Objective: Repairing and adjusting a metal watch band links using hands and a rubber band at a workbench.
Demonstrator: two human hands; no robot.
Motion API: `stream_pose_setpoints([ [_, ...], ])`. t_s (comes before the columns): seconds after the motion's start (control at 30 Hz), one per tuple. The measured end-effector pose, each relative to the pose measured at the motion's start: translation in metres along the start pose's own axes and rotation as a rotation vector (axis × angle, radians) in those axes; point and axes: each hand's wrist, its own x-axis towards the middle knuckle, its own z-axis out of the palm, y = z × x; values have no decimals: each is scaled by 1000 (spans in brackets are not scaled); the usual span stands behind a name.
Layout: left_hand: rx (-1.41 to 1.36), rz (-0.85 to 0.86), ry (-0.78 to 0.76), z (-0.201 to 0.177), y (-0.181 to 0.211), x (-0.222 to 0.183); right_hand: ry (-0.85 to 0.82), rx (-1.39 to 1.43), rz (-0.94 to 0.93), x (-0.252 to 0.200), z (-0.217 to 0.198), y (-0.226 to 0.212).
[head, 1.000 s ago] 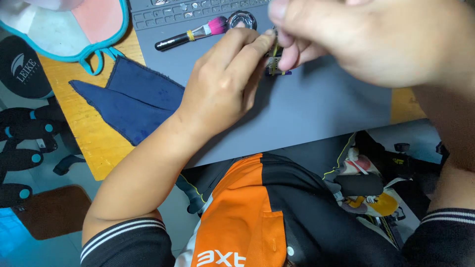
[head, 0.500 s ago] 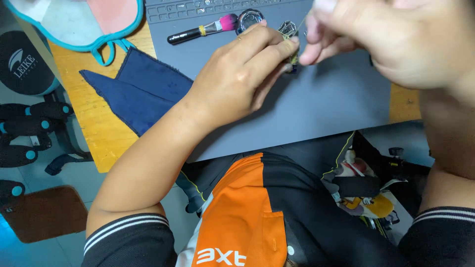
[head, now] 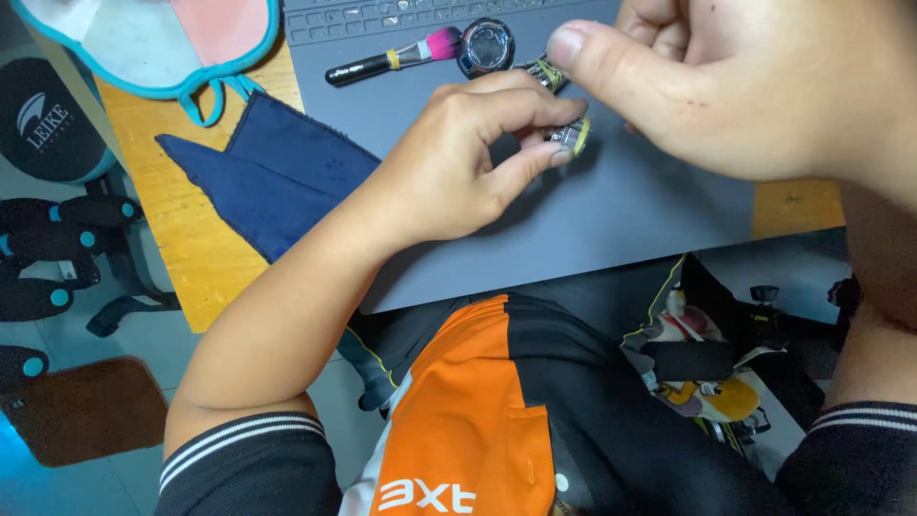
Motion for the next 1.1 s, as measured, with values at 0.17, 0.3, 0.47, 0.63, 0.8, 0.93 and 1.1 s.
stream_pose_setpoints([
  [0.17, -78, -83, 41, 5, -3, 0, -86, 15, 140, 4, -2, -12],
  [0.3, -168, -252, 147, 4, -6, -1, -18, 66, 21, -5, 0, -3],
  [0.47, -515, -295, 66, 7, -9, -3, 283, 74, -528, -12, 20, 45],
  [0.63, -809, -325, 27, 4, -7, -6, 425, -264, -888, 0, 20, 59],
  [0.8, -804, -293, 50, 0, -4, -7, 587, -463, -916, 6, 32, 64],
  [0.93, -665, -266, 109, -6, -6, -6, 700, -240, -963, 9, 45, 68],
  [1.1, -1239, -207, 125, -1, -14, -12, 888, -380, -1292, 14, 59, 71],
])
